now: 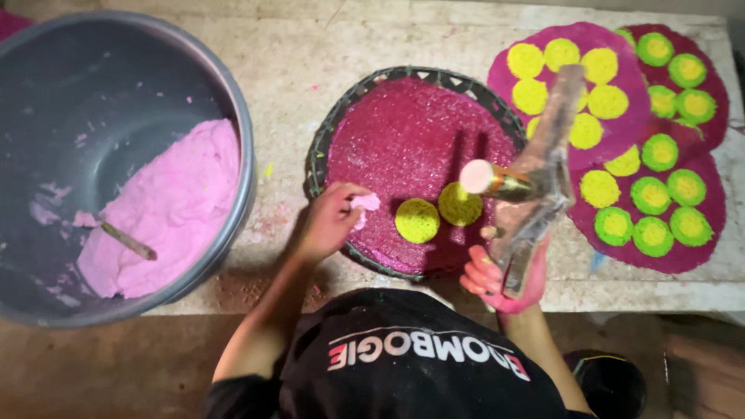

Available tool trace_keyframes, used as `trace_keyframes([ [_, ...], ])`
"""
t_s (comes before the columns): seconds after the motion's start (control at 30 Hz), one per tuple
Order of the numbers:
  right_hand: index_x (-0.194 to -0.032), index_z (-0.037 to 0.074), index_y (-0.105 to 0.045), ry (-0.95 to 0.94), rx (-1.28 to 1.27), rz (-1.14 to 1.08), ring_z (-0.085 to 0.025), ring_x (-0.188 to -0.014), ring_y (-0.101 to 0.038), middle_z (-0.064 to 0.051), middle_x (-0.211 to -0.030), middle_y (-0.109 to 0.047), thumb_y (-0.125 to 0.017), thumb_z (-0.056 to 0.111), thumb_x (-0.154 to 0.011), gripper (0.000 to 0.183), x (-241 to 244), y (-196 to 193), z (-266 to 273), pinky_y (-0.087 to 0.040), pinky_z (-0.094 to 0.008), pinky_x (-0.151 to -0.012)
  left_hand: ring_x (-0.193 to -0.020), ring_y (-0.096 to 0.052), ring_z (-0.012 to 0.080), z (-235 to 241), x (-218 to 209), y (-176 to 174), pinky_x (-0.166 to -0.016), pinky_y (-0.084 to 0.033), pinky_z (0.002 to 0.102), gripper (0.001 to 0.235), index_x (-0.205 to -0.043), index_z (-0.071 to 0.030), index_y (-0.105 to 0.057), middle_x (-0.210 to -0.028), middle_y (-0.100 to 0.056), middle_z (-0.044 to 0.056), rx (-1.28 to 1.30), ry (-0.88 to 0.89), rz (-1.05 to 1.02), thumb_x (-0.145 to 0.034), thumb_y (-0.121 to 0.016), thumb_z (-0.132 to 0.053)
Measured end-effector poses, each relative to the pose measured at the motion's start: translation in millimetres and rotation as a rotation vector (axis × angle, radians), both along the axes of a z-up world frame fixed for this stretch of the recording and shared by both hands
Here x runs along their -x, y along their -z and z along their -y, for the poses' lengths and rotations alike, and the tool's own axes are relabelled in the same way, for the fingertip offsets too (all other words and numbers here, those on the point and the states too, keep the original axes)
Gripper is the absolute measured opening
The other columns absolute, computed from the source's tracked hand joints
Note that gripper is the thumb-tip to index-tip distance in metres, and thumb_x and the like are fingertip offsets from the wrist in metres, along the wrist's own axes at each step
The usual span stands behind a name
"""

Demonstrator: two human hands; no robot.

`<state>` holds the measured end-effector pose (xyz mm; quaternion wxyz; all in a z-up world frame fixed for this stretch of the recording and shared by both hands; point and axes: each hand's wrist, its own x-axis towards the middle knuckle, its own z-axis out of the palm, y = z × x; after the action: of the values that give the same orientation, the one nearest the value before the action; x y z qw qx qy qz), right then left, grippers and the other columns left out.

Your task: The person uses a wooden press tool to extrude yellow and pink dough into circular shapes on a purple base. They repeatedly load the press, extrude the dough, and place the formed circles onto the base, creating a patterned arrangement.

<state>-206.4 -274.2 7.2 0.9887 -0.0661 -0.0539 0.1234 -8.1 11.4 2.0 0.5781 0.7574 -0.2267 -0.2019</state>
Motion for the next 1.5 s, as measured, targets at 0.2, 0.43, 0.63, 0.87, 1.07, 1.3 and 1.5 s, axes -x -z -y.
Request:
trace_keyframes([
  [0.2, -0.14, -0.002, -0.05, 0.131, 0.315, -0.134, -0.028, -0.081, -0.055, -0.018, -0.098, -0.06, -0.035, 0.095, -0.08, 0.115, -9.9, -22.8, -26.6, -0.042, -0.042, -0.075, -0.123, -0.057, 0.0204, -80.7, -4.9, -46.1, -0.102, -0.045, 0.031, 0.067, -0.153, 0.008, -0.049, -0.138, -0.057, 0.013, 0.74, -0.236, -0.501, -0.101, -0.06, -0.033],
  [0.43, -0.145, -0.009, -0.048, 0.121, 0.477, 0.002, -0.032, -0.085, -0.058, -0.022, -0.097, -0.061, -0.039, 0.094, -0.083, 0.12, -18.0, -44.8, -60.8, -0.045, -0.046, -0.079, -0.142, -0.05, 0.0367, -174.4, -12.8, -109.9, -0.119, -0.037, 0.048, 0.055, -0.15, -0.003, -0.058, -0.153, -0.053, 0.018, -0.457, -0.638, 0.54, -0.097, -0.058, -0.019],
  [0.63, -0.143, -0.012, -0.046, 0.106, 0.628, 0.036, -0.031, -0.085, -0.061, -0.021, -0.097, -0.063, -0.043, 0.097, -0.075, 0.128, -22.0, -49.2, -86.6, -0.049, -0.045, -0.078, -0.146, -0.045, 0.0382, -121.6, 19.3, -121.5, -0.125, -0.033, 0.051, 0.055, -0.136, -0.005, -0.064, -0.151, -0.052, 0.022, -0.181, -0.554, 0.887, -0.084, -0.079, -0.014],
  [0.87, -0.145, -0.011, -0.047, 0.147, 0.969, 0.093, -0.029, -0.093, -0.065, -0.02, -0.105, -0.068, -0.035, 0.096, -0.081, 0.126, -18.8, -55.2, -117.9, -0.052, -0.042, -0.077, -0.14, -0.051, 0.0228, -71.1, 35.8, -126.3, -0.122, -0.019, 0.054, 0.051, -0.138, -0.014, -0.062, -0.144, -0.061, 0.004, -0.104, -0.124, 1.108, -0.091, -0.078, -0.028],
  [1.07, -0.153, 0.003, -0.028, 0.189, 1.277, 0.185, -0.024, -0.115, -0.058, -0.009, -0.133, -0.057, -0.052, 0.067, -0.101, 0.085, -7.8, -68.3, -152.7, -0.049, -0.04, -0.104, -0.12, -0.062, 0.0194, -18.7, -2.0, -70.8, -0.108, -0.048, 0.032, 0.013, -0.119, -0.018, -0.068, -0.118, -0.067, 0.003, -0.276, 0.089, 0.656, -0.106, -0.07, -0.02],
  [1.3, -0.143, -0.001, -0.045, 0.574, 1.97, 0.493, -0.028, -0.117, -0.053, -0.014, -0.136, -0.054, -0.075, 0.04, -0.096, 0.069, -31.0, -134.4, -49.5, -0.045, -0.04, -0.102, -0.112, -0.067, 0.0168, -1.8, -34.2, -20.2, -0.098, -0.056, 0.034, 0.06, -0.132, -0.006, -0.06, -0.122, -0.07, 0.005, 0.382, 0.53, -0.388, -0.077, -0.084, -0.001],
  [1.5, -0.144, -0.004, -0.051, -0.381, 1.123, 0.203, -0.024, -0.113, -0.065, -0.016, -0.127, -0.066, -0.069, 0.048, -0.096, 0.073, -46.8, -102.0, -25.0, -0.054, -0.038, -0.097, -0.11, -0.065, 0.0245, 24.2, -27.9, -38.4, -0.093, -0.055, 0.042, 0.067, -0.14, 0.001, -0.062, -0.124, -0.071, 0.014, 0.091, 0.705, -0.35, -0.078, -0.086, -0.008],
])
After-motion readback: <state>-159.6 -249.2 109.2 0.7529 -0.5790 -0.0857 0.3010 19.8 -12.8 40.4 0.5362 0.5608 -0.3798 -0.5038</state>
